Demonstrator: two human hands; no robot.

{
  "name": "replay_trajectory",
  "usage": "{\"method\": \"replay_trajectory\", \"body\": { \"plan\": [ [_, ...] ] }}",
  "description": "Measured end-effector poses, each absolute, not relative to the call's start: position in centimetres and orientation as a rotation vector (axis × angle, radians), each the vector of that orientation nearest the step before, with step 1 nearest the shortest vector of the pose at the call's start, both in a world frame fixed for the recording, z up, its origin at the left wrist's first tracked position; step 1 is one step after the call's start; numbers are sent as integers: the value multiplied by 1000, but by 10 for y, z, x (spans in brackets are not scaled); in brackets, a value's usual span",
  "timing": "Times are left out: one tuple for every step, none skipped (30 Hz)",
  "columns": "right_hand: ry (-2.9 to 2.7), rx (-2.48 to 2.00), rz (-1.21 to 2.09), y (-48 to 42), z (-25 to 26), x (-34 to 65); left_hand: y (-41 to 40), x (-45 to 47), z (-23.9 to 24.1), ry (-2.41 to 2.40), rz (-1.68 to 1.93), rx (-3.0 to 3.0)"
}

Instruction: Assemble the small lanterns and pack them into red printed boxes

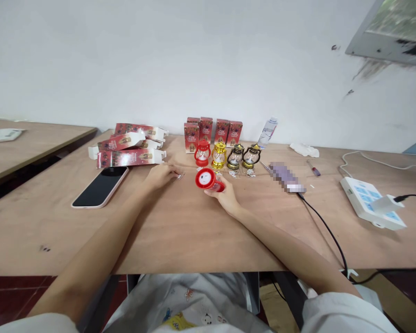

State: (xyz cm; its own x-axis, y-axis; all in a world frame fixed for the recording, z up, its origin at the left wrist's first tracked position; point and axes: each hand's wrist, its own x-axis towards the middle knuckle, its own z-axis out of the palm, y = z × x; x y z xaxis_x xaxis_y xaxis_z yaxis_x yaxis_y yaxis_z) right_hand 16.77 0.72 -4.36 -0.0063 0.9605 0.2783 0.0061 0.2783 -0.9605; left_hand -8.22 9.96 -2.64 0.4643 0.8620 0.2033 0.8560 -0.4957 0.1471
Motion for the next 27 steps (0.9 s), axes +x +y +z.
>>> {"method": "replay_trajectory", "body": {
  "plan": [
    [-1344,-1000,995,7,-44,168,101,-83,-27,1559,396,2662],
    [-1350,-998,990,7,-44,168,102,-83,-28,1558,405,2653],
    [-1355,-997,985,7,-44,168,102,-83,-29,1556,417,2642],
    [-1359,-996,981,7,-44,168,103,-83,-29,1552,430,2630],
    [-1364,-996,980,7,-44,168,103,-83,-29,1550,444,2617],
    [-1367,-997,979,8,-44,168,102,-82,-29,1550,454,2606],
    [-1370,-999,978,8,-44,168,102,-82,-29,1553,459,2595],
    [-1372,-1002,978,8,-44,168,101,-81,-28,1557,463,2586],
    [-1374,-1005,976,8,-44,168,100,-80,-28,1563,466,2580],
    [-1376,-1007,974,7,-44,168,100,-79,-28,1565,468,2575],
    [-1378,-1009,972,7,-43,168,99,-78,-27,1566,470,2571],
    [-1379,-1010,971,7,-43,168,99,-78,-27,1564,475,2564],
    [-1378,-1011,971,6,-42,168,98,-77,-26,1563,482,2557],
    [-1375,-1013,970,6,-42,168,98,-77,-26,1561,493,2548],
    [-1370,-1015,968,6,-41,168,97,-77,-26,1558,509,2539],
    [-1368,-1016,969,5,-41,167,96,-76,-25,1554,525,2530],
    [-1365,-1015,970,5,-41,167,95,-75,-23,1548,535,2528],
    [-1360,-1014,973,5,-41,167,94,-74,-22,1533,558,2519],
    [-1356,-1011,978,5,-41,167,92,-72,-19,1513,619,2489],
    [-1353,-1008,984,5,-41,167,89,-69,-16,1486,714,2438],
    [-1350,-1004,990,5,-41,167,86,-65,-11,1441,864,2344],
    [-1346,-1001,993,6,-41,167,83,-60,-7,1392,1050,2212],
    [-1344,-997,995,6,-41,167,79,-55,-2,1330,1212,2074],
    [-1347,-995,997,6,-42,167,74,-49,3,1257,1337,1947],
    [-1350,-996,997,7,-42,167,68,-43,8,1184,1419,1843],
    [-1354,-1001,995,7,-43,168,62,-36,11,1114,1452,1777],
    [-1359,-1007,991,7,-43,168,56,-30,14,1048,1462,1739]
  ]
}}
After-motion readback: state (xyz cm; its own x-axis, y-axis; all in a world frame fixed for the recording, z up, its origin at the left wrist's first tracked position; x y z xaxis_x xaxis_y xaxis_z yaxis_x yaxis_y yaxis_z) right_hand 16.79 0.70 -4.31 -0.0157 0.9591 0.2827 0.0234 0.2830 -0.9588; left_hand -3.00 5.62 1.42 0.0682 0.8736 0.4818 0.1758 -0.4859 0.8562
